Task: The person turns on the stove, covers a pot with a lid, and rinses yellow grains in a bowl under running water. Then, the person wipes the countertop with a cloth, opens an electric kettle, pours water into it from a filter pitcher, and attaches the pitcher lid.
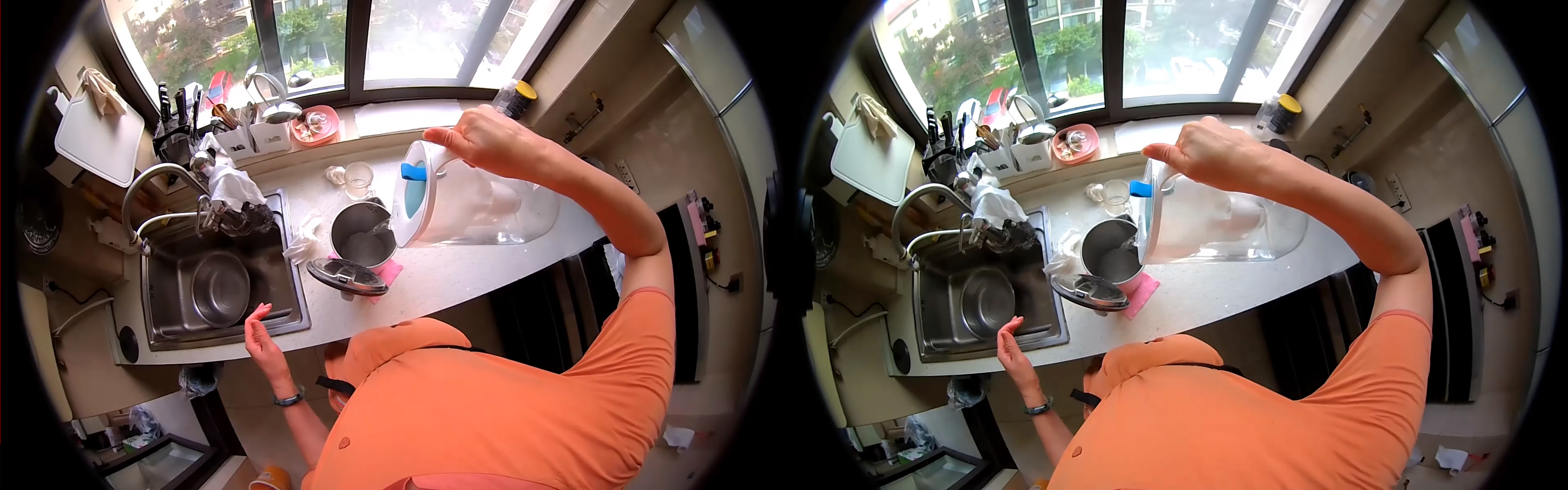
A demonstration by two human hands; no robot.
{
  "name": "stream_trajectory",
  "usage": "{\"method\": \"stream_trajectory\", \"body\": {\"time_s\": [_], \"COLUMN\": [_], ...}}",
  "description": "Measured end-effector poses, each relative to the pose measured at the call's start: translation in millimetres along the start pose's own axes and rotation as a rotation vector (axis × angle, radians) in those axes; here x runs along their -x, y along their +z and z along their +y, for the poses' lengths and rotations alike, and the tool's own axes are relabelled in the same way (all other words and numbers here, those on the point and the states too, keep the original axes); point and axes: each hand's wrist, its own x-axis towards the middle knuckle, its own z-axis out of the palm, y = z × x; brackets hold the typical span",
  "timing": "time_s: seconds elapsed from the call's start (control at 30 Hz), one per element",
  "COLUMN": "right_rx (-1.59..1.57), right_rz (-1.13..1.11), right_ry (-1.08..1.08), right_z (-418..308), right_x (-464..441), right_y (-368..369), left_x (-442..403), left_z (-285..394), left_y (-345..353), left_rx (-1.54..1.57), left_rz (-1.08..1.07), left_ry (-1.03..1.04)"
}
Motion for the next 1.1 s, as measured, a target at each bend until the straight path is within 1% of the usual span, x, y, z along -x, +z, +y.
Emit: {"method": "stream_trajectory", "body": {"time_s": [0.13, 0.2, 0.33, 0.5, 0.6, 0.63, 1.1], "right_rx": [-0.013, -0.079, -0.064, -0.045, -0.055, -0.017, 0.057], "right_rz": [-0.01, 0.091, 0.095, 0.031, 0.058, -0.044, -0.054], "right_ry": [-0.014, -0.126, -0.136, -0.04, -0.042, 0.063, 0.038], "right_z": [2, 13, 9, 0, -2, -12, -10], "right_x": [-2, -7, -7, -6, -5, -5, -11], "right_y": [2, 13, 11, 5, 6, -3, -2], "left_x": [-1, -1, 0, 2, 2, 2, 4], "left_z": [2, 2, 0, 1, 3, 1, -2], "left_y": [2, 1, 0, -1, -2, -2, -2], "left_rx": [-0.001, 0.003, 0.002, 0.009, 0.011, 0.014, 0.014], "left_rz": [0.0, -0.001, -0.006, 0.005, 0.01, 0.013, 0.024], "left_ry": [-0.006, -0.005, -0.01, -0.021, -0.025, -0.029, -0.027]}}
